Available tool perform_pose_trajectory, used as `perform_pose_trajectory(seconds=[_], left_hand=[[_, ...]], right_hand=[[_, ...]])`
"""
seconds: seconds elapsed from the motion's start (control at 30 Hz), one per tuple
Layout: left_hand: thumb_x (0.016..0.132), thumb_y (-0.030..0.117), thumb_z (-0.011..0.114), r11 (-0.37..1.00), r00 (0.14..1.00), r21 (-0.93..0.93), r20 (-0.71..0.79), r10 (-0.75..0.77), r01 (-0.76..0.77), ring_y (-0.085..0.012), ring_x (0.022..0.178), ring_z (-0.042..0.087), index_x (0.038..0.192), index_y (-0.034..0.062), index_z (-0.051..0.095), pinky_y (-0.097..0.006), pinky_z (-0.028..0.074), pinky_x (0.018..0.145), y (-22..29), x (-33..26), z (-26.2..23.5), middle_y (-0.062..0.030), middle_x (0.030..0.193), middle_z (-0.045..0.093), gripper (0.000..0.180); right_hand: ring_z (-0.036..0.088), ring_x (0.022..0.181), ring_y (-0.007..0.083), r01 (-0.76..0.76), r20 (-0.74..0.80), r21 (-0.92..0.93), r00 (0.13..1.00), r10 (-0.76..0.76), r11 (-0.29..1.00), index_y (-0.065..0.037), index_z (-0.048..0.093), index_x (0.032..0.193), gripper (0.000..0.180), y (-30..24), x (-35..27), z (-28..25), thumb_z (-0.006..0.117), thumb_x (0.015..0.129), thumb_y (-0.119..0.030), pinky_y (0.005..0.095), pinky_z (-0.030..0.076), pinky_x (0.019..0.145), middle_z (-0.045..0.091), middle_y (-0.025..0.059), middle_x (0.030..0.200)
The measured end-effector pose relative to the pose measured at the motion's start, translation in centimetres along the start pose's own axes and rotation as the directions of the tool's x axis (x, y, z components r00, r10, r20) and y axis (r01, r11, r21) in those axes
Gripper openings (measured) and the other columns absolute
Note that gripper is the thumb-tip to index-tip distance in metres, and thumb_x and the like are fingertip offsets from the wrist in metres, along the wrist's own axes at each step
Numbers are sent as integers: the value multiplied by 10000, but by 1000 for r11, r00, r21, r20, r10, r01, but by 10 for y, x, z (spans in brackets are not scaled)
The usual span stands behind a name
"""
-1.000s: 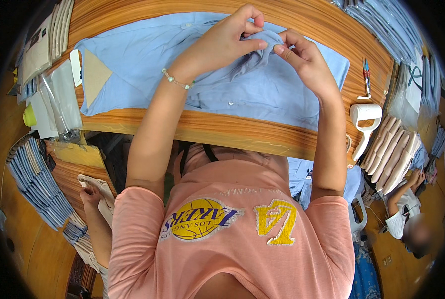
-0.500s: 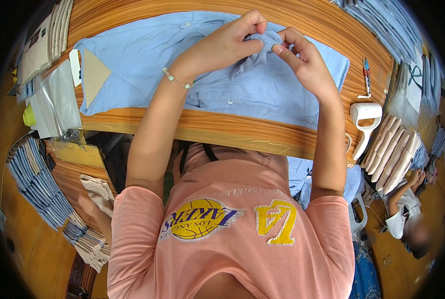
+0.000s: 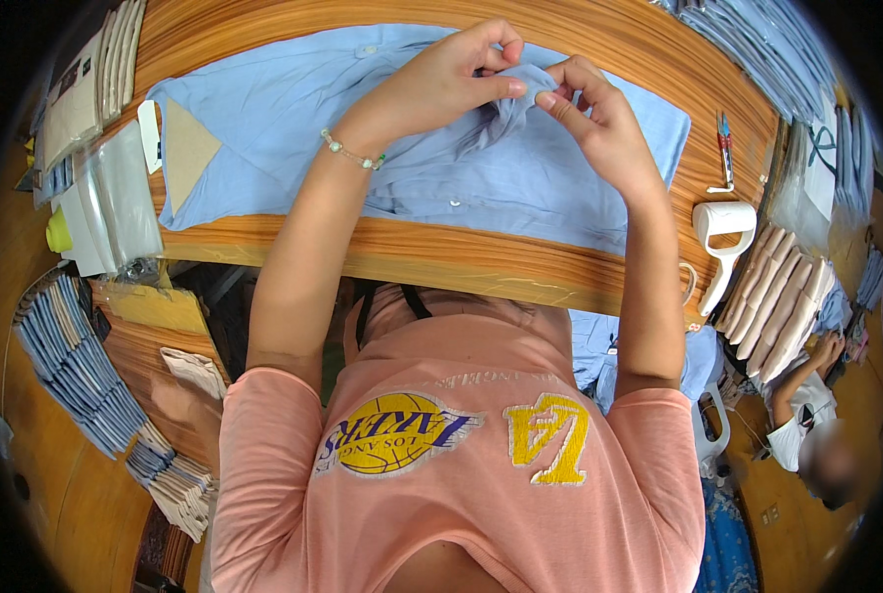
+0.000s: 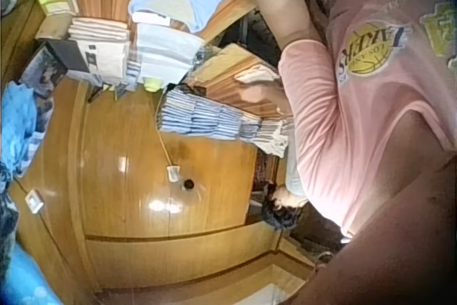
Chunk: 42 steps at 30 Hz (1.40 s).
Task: The person folds a light blue shirt on a wooden table, places a cardboard insert inside, and secures it with a pin. They then fold the shirt neatly, attach a tag, and place it into a clear plastic bag. The shirt is then moved to a stack of finished items.
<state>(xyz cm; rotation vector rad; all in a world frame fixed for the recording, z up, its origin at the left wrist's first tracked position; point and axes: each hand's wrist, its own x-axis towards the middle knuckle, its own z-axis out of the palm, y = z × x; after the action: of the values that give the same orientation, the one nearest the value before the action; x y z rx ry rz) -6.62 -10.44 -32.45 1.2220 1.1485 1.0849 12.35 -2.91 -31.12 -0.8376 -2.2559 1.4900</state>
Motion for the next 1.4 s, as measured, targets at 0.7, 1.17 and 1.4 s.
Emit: perform_pose_trajectory(seconds=[0.7,1.17,1.4], left_hand=[[782,118,700,892,943,441,-328,62,95,-103,662,533,866,48,472,-245,432,605,29,-13,34,-28,718,604,252],[749,96,718,837,939,546,-306,158,37,-169,703,639,830,27,486,-275,476,620,24,-15,43,-72,700,610,256],[765,123,723,897,946,429,-321,39,109,-114,631,545,839,46,469,-247,428,571,22,-16,40,-28,680,585,276]], right_hand=[[525,577,133,-178,-491,9,856,160,984,8,685,828,69,-35,-35,40,671,769,-25,256,442,551,611,82,700],[525,574,91,-237,-477,150,833,280,960,19,677,775,70,-17,-33,40,650,736,-32,229,448,563,639,66,676],[507,577,64,-205,-456,200,846,276,958,7,682,770,70,-9,-35,36,643,728,-34,219,436,555,646,42,687]])
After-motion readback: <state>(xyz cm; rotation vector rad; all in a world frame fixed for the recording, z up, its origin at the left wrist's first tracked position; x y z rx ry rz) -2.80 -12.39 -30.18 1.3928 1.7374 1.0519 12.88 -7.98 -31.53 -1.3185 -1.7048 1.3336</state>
